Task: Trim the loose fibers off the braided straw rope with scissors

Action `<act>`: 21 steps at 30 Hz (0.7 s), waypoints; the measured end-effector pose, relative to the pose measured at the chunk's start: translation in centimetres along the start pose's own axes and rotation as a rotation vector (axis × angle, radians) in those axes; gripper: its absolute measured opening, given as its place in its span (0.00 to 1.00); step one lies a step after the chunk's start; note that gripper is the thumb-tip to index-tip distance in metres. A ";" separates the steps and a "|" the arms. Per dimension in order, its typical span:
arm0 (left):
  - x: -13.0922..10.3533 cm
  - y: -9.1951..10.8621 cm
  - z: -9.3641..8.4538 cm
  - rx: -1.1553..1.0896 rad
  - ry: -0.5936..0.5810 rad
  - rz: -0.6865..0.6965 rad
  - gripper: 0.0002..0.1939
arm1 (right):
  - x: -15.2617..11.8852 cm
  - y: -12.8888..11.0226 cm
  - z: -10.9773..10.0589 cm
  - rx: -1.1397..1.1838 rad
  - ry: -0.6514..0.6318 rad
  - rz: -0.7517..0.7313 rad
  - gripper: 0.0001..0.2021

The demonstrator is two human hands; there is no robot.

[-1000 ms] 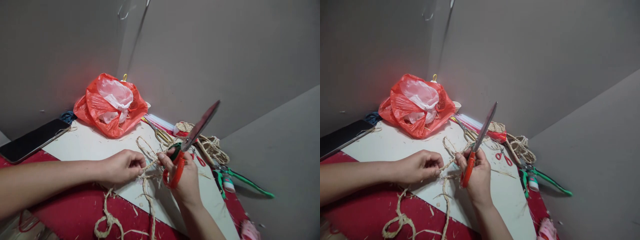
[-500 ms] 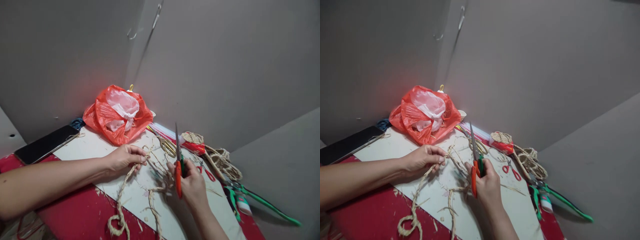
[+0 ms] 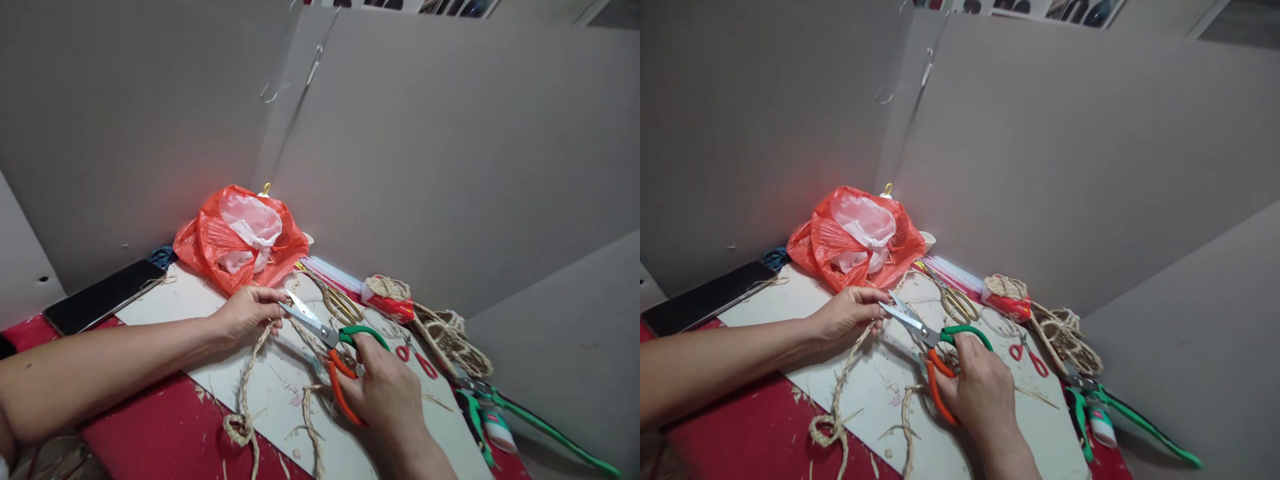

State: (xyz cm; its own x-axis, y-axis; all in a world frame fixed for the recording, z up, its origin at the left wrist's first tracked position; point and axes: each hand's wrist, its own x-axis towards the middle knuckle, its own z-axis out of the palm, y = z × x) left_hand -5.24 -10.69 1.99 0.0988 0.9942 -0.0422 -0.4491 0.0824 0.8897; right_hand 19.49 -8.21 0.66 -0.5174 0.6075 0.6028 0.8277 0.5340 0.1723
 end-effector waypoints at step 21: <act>0.1 -0.1 -0.1 -0.017 0.027 -0.035 0.13 | -0.4 0.1 0.7 -0.075 0.054 0.017 0.21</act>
State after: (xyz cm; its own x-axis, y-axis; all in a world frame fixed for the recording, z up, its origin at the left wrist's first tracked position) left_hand -5.26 -10.62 1.89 0.0911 0.9922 -0.0856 -0.4609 0.1182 0.8795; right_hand 19.61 -7.98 -0.06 -0.4925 0.5826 0.6466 0.8513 0.4770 0.2186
